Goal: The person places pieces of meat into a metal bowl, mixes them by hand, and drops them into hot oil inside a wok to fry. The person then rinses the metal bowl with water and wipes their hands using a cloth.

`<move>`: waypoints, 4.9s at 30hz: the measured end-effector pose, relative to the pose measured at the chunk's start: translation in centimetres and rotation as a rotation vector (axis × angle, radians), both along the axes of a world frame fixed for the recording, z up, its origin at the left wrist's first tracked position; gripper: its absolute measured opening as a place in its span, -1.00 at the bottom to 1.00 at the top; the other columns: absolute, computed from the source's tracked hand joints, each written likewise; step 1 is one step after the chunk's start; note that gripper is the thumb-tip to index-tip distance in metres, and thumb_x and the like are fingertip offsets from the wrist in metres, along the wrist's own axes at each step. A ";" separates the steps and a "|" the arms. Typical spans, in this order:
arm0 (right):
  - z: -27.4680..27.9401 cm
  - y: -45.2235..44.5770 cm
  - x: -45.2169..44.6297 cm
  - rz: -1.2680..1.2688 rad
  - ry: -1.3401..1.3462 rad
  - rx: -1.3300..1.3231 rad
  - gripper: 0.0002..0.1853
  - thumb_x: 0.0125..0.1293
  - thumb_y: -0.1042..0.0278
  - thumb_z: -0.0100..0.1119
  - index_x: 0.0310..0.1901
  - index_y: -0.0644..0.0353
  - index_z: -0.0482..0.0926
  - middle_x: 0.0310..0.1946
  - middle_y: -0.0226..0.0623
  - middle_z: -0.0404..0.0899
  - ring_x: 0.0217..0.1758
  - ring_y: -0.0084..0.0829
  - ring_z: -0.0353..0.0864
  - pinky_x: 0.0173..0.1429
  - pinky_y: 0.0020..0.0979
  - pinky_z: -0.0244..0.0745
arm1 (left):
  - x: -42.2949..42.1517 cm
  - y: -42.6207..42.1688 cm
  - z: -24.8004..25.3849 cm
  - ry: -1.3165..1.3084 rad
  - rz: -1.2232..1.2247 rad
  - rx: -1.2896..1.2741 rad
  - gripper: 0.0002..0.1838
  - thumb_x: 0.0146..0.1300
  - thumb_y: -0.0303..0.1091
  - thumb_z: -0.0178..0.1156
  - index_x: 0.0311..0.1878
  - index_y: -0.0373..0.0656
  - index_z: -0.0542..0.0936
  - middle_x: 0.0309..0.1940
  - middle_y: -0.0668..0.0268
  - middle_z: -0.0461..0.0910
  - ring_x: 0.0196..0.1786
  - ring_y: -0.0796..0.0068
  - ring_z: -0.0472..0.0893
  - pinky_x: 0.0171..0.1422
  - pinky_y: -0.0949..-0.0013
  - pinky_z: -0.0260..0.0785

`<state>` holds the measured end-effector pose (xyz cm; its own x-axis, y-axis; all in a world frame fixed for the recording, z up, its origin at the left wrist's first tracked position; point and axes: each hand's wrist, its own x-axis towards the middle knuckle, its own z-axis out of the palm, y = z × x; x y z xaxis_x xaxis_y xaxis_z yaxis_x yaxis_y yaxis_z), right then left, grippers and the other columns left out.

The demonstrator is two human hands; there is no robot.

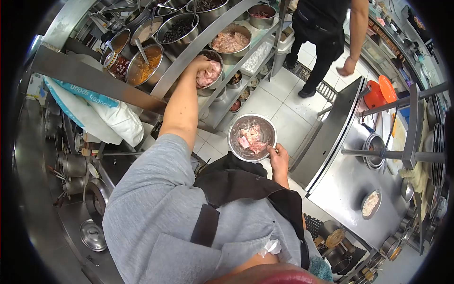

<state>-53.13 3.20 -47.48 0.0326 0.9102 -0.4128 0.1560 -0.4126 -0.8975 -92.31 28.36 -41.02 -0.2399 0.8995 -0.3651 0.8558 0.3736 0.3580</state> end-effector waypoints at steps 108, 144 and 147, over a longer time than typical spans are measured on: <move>-0.6 6.6 1.7 0.000 0.238 0.025 -0.85 0.11 0.42 0.14 -0.51 0.32 0.50 -0.56 -0.27 0.55 -0.54 -0.48 0.55 -0.36 -0.44 0.54 | 2.1 -3.1 -6.2 0.212 0.069 0.168 -0.48 0.12 0.01 0.23 0.08 -0.07 0.56 0.07 0.22 0.56 0.14 0.19 0.53 0.20 0.25 0.38; 11.1 42.0 5.6 -0.130 0.028 0.590 -0.65 0.36 0.15 0.09 -0.21 0.37 0.58 -0.38 -0.24 0.61 -0.34 -0.44 0.63 -0.29 -0.49 0.56 | 17.9 10.0 0.5 -1.266 0.248 0.290 -0.74 -0.10 -0.59 0.16 -0.39 -0.10 0.30 -0.65 0.36 0.32 -0.76 0.62 0.24 -0.77 0.46 -0.08; 19.4 47.9 4.1 -0.091 -0.121 0.864 -0.68 0.35 0.15 0.09 -0.31 0.30 0.63 -0.48 -0.39 0.57 -0.41 -0.62 0.50 -0.32 -0.56 0.42 | 18.5 13.8 0.6 -1.317 0.266 0.252 -0.76 -0.05 -0.64 0.14 -0.35 -0.14 0.32 -0.66 0.39 0.31 -0.79 0.65 0.21 -0.79 0.46 -0.15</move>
<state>-48.99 51.15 -28.09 0.1196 0.8947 0.4305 0.2698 0.3880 -0.8813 -73.78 42.16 -40.39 -0.0200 0.9568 -0.2899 -0.2550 0.2755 0.9269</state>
